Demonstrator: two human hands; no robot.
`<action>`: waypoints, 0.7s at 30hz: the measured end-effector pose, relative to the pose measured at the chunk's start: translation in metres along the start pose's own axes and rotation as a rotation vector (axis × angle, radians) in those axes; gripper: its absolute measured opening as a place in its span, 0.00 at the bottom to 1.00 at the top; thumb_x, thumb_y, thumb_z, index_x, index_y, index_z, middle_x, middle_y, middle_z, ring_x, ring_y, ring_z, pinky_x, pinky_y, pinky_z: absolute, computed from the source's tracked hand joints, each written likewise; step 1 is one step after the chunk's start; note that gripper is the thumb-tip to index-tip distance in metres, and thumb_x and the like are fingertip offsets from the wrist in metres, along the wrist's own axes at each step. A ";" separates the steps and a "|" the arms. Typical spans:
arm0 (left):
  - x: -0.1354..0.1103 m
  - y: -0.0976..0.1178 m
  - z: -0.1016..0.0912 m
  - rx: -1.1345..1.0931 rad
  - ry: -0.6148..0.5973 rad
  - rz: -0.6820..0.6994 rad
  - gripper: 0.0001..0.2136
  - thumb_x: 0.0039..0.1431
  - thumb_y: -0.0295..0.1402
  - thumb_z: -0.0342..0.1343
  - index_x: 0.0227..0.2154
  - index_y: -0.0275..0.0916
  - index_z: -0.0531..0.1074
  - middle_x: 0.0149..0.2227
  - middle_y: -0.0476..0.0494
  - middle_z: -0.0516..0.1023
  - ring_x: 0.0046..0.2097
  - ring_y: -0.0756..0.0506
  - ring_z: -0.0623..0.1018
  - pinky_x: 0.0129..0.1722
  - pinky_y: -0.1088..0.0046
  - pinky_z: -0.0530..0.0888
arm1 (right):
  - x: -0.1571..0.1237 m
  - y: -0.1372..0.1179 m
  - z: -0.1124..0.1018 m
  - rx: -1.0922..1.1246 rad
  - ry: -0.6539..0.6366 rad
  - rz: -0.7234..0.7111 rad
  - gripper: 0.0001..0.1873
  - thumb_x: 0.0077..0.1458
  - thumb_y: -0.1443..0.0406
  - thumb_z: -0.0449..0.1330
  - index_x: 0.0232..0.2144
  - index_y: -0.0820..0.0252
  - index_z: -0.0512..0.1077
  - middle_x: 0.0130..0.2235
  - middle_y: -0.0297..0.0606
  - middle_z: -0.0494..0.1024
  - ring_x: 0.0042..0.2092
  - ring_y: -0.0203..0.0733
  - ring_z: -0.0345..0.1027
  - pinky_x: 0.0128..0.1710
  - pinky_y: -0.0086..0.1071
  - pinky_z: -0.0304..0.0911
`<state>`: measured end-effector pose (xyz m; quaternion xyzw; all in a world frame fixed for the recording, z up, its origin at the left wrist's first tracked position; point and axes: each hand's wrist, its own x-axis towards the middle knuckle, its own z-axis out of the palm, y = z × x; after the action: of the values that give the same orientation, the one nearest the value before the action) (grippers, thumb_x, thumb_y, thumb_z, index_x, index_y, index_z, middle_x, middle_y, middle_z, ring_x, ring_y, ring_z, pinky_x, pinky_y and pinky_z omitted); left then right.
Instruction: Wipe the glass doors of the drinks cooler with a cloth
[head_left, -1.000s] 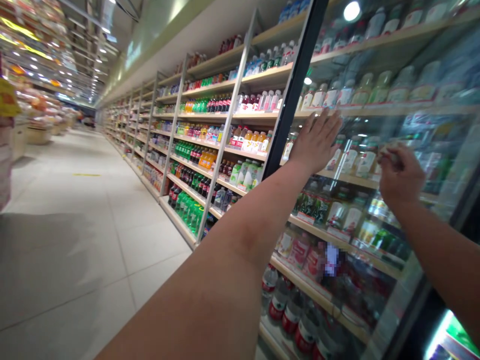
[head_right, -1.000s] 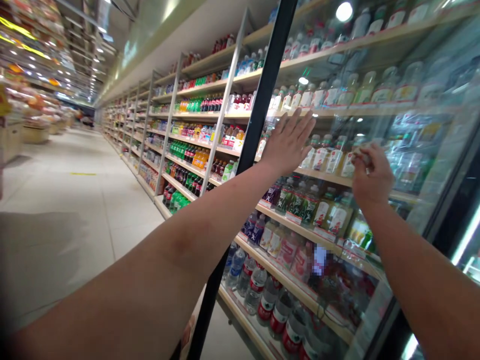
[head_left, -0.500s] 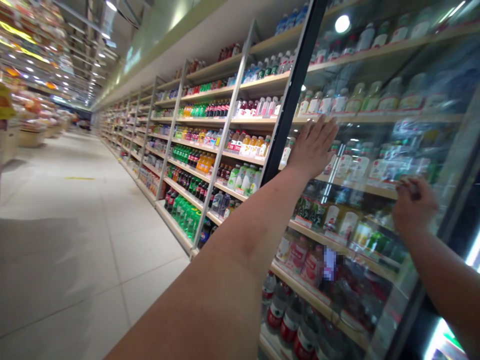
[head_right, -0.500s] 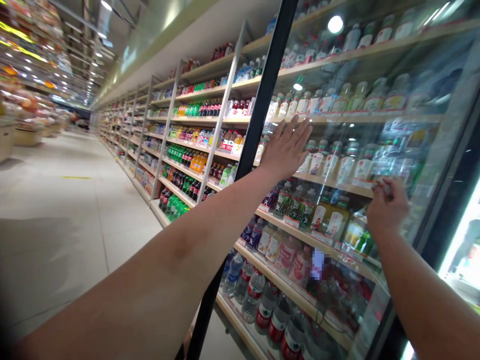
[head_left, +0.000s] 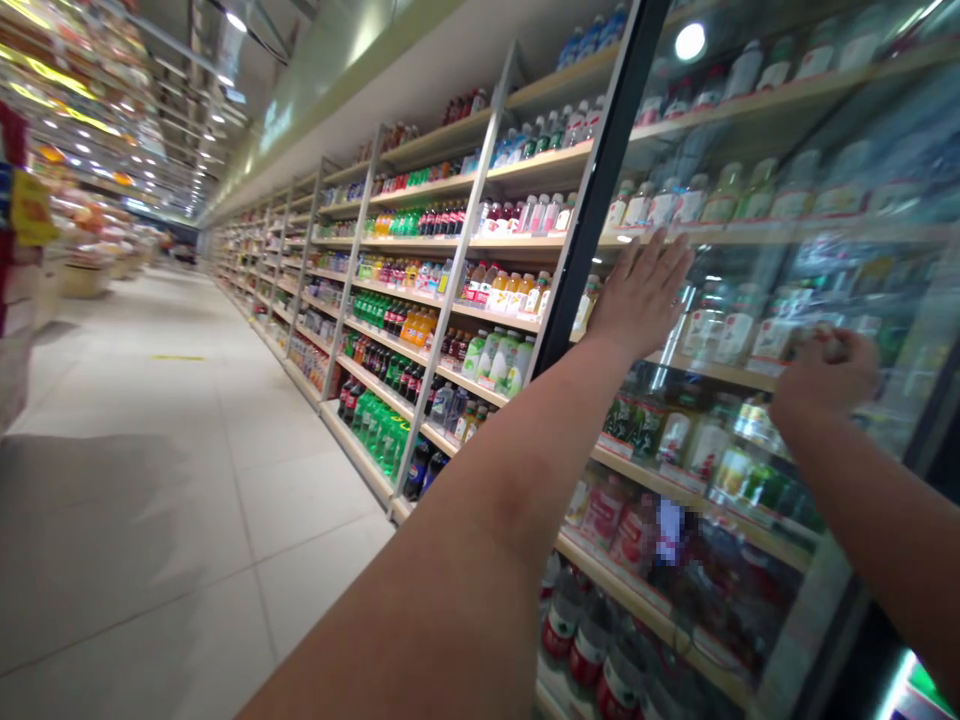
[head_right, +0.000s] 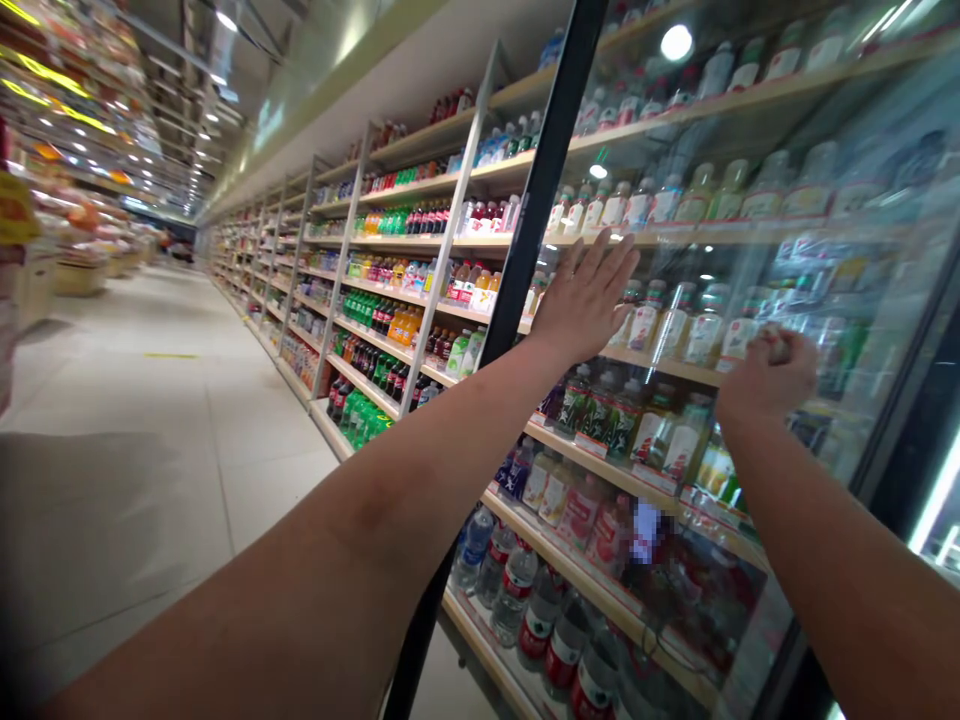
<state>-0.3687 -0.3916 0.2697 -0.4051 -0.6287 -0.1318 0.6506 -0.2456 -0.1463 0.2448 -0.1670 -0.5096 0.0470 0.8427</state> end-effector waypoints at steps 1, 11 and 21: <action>0.000 0.000 0.000 -0.006 0.000 0.002 0.30 0.69 0.40 0.38 0.71 0.34 0.50 0.74 0.45 0.46 0.74 0.38 0.45 0.73 0.53 0.45 | -0.007 -0.011 -0.001 -0.003 -0.023 -0.032 0.15 0.54 0.66 0.57 0.44 0.63 0.75 0.40 0.44 0.78 0.40 0.44 0.70 0.45 0.42 0.66; 0.000 -0.001 -0.002 -0.046 -0.037 -0.002 0.30 0.69 0.41 0.36 0.71 0.33 0.48 0.74 0.44 0.44 0.74 0.38 0.43 0.73 0.53 0.43 | -0.099 -0.030 -0.058 0.144 -0.432 -0.589 0.12 0.65 0.62 0.56 0.48 0.56 0.74 0.59 0.48 0.74 0.65 0.52 0.63 0.65 0.56 0.60; 0.002 -0.002 0.000 -0.060 -0.030 -0.009 0.31 0.67 0.42 0.40 0.71 0.37 0.49 0.74 0.47 0.45 0.74 0.38 0.43 0.73 0.54 0.42 | -0.093 0.057 -0.103 0.086 -0.459 -0.592 0.17 0.60 0.64 0.59 0.50 0.41 0.73 0.59 0.41 0.75 0.63 0.54 0.67 0.64 0.52 0.63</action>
<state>-0.3700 -0.3925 0.2724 -0.4236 -0.6359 -0.1476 0.6280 -0.1944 -0.1403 0.1034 0.0376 -0.7090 -0.1410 0.6900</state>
